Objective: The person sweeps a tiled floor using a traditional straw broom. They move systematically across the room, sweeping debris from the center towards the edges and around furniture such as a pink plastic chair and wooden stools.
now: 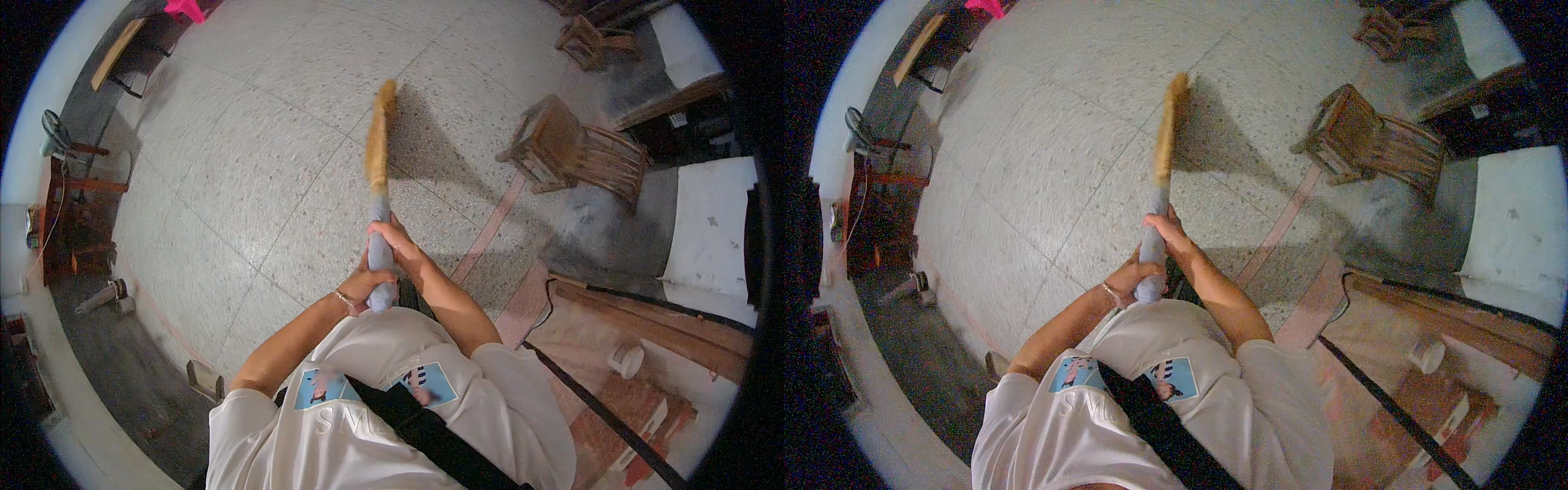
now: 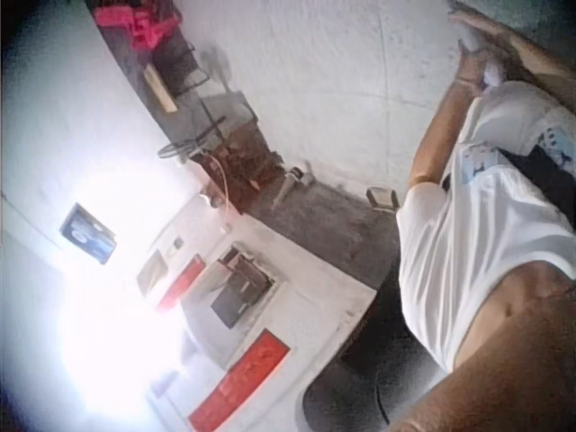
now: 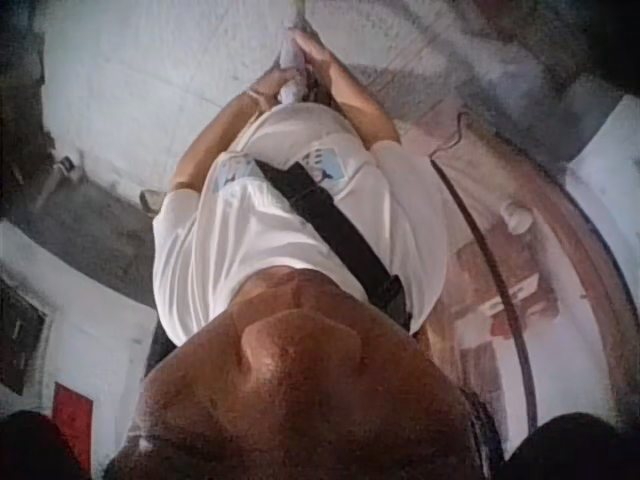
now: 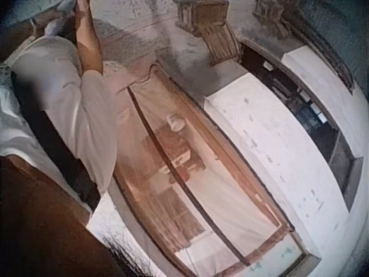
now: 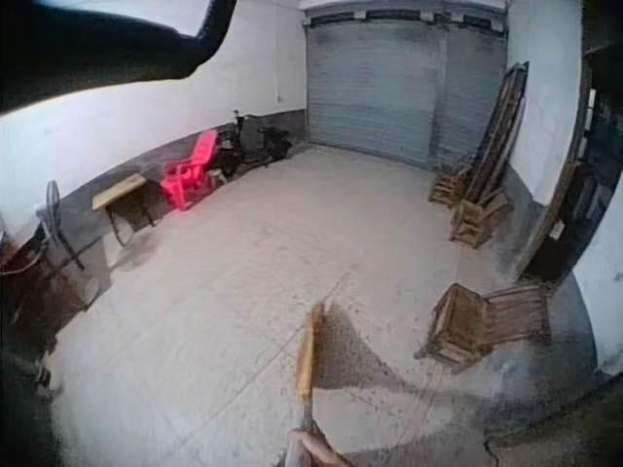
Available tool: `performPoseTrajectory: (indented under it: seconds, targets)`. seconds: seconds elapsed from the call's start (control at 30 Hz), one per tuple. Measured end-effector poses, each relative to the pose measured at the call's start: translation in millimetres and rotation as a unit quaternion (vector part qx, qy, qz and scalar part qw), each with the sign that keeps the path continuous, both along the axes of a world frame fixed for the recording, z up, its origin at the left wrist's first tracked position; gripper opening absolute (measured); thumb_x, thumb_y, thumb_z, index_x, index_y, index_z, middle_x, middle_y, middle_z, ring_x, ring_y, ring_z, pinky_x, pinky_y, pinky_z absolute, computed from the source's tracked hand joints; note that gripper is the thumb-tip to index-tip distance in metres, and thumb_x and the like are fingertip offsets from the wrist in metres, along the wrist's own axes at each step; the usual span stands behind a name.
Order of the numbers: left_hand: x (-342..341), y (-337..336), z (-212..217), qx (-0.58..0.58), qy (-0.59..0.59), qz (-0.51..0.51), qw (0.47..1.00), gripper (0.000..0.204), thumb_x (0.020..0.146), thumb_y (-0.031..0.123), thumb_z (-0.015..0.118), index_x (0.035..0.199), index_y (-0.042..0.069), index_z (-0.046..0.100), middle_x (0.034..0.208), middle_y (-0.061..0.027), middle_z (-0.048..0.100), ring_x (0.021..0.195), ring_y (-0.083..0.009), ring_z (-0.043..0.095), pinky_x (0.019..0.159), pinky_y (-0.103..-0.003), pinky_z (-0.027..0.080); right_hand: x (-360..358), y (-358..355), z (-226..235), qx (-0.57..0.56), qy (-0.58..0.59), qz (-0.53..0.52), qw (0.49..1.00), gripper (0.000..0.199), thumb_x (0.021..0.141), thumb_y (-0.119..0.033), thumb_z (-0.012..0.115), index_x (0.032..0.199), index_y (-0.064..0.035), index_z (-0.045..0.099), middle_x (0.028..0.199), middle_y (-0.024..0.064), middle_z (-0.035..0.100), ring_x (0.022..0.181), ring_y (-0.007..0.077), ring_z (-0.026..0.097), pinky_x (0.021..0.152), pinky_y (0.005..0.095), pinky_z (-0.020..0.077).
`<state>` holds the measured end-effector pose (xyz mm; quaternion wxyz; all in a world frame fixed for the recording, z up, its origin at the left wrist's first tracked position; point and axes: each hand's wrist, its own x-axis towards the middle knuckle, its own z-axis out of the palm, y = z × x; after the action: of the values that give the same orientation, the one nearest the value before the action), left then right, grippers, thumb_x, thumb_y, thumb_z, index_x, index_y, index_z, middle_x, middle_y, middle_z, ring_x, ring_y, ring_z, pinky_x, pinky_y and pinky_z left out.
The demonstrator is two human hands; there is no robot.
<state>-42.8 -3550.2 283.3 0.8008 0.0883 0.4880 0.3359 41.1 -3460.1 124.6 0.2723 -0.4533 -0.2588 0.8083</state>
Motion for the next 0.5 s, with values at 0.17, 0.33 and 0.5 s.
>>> performPoseTrajectory:
  seconds: [0.17, 0.33, 0.5]
  targets:
    - [10.5, 22.7, -18.0, 0.024, -0.027, -0.003, 0.999, 0.08, 0.071, 0.008, 0.06, 0.132, 0.02, 0.011, 0.081, -0.0106, 0.052, 0.06, -0.0231, 0.056, 0.048, -0.036, 0.048, 16.8, 28.0, 26.8, 0.007, -0.01, -0.034, 0.999, 0.045, 0.065, -0.01, 0.06, 0.104, -0.0064, 0.038, 0.077, 0.0087, 0.049, 0.058, 0.019, 0.051, 0.05, 0.0348, 0.046]
    - [25.9, 71.8, -8.9, -0.019, -0.084, -0.06, 0.995, 0.064, 0.071, 0.014, 0.062, 0.125, 0.015, 0.027, 0.081, -0.0112, 0.054, 0.061, -0.022, 0.056, 0.049, -0.033, 0.048, 60.1, 65.3, 53.1, -0.018, -0.151, -0.096, 0.984, 0.046, 0.063, -0.009, 0.062, 0.104, -0.0061, 0.039, 0.084, 0.0102, 0.048, 0.067, 0.0226, 0.051, 0.053, 0.0389, 0.0459]
    - [44.8, 133.3, -33.7, -0.082, -0.137, -0.106, 0.981, 0.04, 0.073, 0.021, 0.061, 0.108, 0.009, 0.045, 0.08, -0.0088, 0.056, 0.064, -0.0201, 0.057, 0.049, -0.03, 0.048, 100.4, 115.7, 12.2, -0.11, -0.196, -0.099, 0.969, 0.047, 0.061, -0.008, 0.063, 0.101, -0.0042, 0.04, 0.083, 0.0122, 0.047, 0.067, 0.0256, 0.052, 0.055, 0.0405, 0.0463]
